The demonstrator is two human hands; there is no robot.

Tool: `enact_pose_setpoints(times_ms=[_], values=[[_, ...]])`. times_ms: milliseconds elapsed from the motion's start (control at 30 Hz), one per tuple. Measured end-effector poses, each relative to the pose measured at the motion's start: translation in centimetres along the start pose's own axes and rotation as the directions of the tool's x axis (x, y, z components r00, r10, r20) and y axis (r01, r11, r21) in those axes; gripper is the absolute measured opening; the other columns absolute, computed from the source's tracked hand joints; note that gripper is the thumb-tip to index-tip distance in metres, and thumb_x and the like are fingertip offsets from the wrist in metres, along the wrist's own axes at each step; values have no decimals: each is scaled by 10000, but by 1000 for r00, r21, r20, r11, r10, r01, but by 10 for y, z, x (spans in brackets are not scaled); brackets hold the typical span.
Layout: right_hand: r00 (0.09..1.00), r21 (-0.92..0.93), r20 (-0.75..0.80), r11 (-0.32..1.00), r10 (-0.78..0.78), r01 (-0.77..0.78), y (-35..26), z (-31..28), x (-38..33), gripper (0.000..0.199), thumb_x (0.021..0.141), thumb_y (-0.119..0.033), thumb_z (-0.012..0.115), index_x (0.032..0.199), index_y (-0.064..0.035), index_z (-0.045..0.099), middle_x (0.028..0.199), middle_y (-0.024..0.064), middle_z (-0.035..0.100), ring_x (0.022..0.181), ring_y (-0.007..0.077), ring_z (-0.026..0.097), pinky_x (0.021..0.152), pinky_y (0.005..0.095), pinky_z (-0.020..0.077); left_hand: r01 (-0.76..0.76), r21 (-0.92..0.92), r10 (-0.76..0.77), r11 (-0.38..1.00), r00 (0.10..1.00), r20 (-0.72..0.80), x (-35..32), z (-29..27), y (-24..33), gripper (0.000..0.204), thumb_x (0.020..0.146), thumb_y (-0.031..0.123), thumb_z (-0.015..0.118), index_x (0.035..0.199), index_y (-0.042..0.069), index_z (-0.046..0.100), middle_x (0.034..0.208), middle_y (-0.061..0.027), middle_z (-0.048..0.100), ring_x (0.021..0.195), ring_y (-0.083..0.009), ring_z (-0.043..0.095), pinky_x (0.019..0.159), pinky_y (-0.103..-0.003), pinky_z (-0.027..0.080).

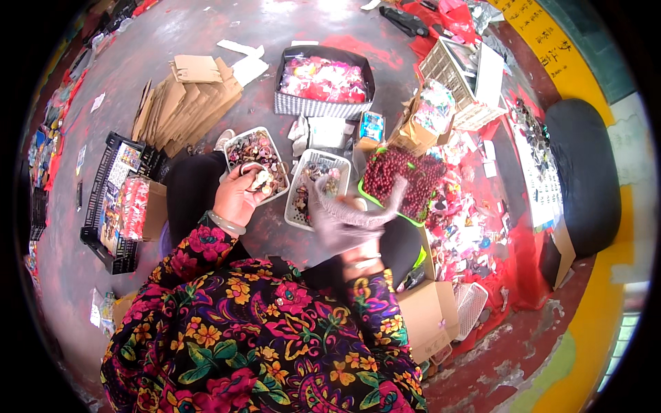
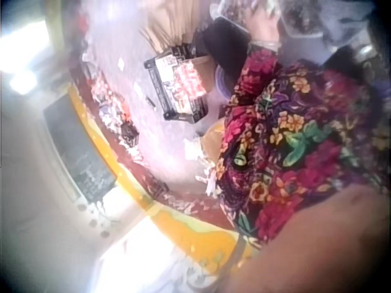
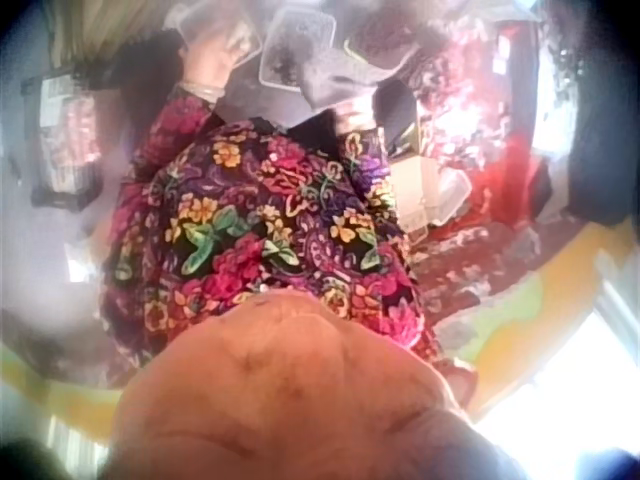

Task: The person sits on the floor and uses a cloth to wipe and clean small jewelry items, such as earrings and rings, one by one. They pick items from a white basket, rub them with the cloth, and place them into a second basket.

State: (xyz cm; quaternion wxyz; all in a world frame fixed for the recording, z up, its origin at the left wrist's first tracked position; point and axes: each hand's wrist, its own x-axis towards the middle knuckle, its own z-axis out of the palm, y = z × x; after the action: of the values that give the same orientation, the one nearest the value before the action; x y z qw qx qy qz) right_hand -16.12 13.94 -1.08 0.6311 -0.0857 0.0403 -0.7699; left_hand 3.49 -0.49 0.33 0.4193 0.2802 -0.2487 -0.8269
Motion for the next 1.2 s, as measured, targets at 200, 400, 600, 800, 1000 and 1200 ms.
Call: enact_pose_setpoints(times_ms=[200, 400, 600, 800, 1000, 1200], values=[[905, -136, -418, 979, 81, -150, 27, 11, 9, 346, 891, -306, 412, 1132, -64, 463, 1097, 82, 526, 1018, 235, 480, 912, 365, 373, 1, 37, 1, 999, 998, -65, -4, 3, 0, 122, 863, 50, 441, 923, 30, 545, 857, -64, 577, 773, -161, 571, 685, -323, 491], [975, -178, -197, 974, 103, -139, 15, -3, 21, 372, 890, -313, 409, 1149, -49, 443, 1145, 92, 497, 1052, 241, 459, 941, 366, 351, -30, 23, 31, 999, 999, -14, -6, 8, 10, 118, 873, 51, 435, 936, 45, 535, 871, -62, 574, 779, -151, 567, 682, -319, 487], [982, -513, -182, 847, 48, -137, 21, -2, 19, 451, 895, -397, 344, 1230, -98, 397, 1250, 72, 424, 1138, 259, 390, 988, 406, 291, -93, 188, 89, 978, 996, 28, -15, 24, 14, 117, 881, 65, 430, 958, 38, 513, 856, -46, 564, 757, -145, 571, 666, -301, 487], [939, -183, -272, 947, 209, -264, 58, -10, 34, 382, 883, -295, 447, 1188, -66, 423, 1158, 76, 496, 1028, 220, 495, 913, 356, 393, -470, 763, 410, 444, 864, 293, -4, 30, -14, 168, 823, 53, 530, 984, 3, 526, 804, -83, 595, 708, -136, 576, 635, -255, 448], [939, -295, -298, 918, 175, -264, 62, -17, 31, 336, 846, -181, 533, 1150, -58, 459, 1058, 70, 543, 956, 196, 543, 828, 324, 465, -585, 811, 296, 12, 777, 556, -4, 27, -16, 286, 719, 10, 552, 1004, 22, 536, 902, -147, 576, 862, -306, 533, 757, -335, 430], [939, -282, -256, 911, 230, -300, 54, -29, 37, 282, 835, -238, 540, 1086, -118, 492, 999, 59, 562, 828, 175, 585, 591, 321, 508, -130, 674, -70, 727, 963, 261, 7, 20, -14, 220, 868, 143, 513, 1050, 21, 505, 896, -21, 529, 832, -87, 495, 755, -242, 412]])
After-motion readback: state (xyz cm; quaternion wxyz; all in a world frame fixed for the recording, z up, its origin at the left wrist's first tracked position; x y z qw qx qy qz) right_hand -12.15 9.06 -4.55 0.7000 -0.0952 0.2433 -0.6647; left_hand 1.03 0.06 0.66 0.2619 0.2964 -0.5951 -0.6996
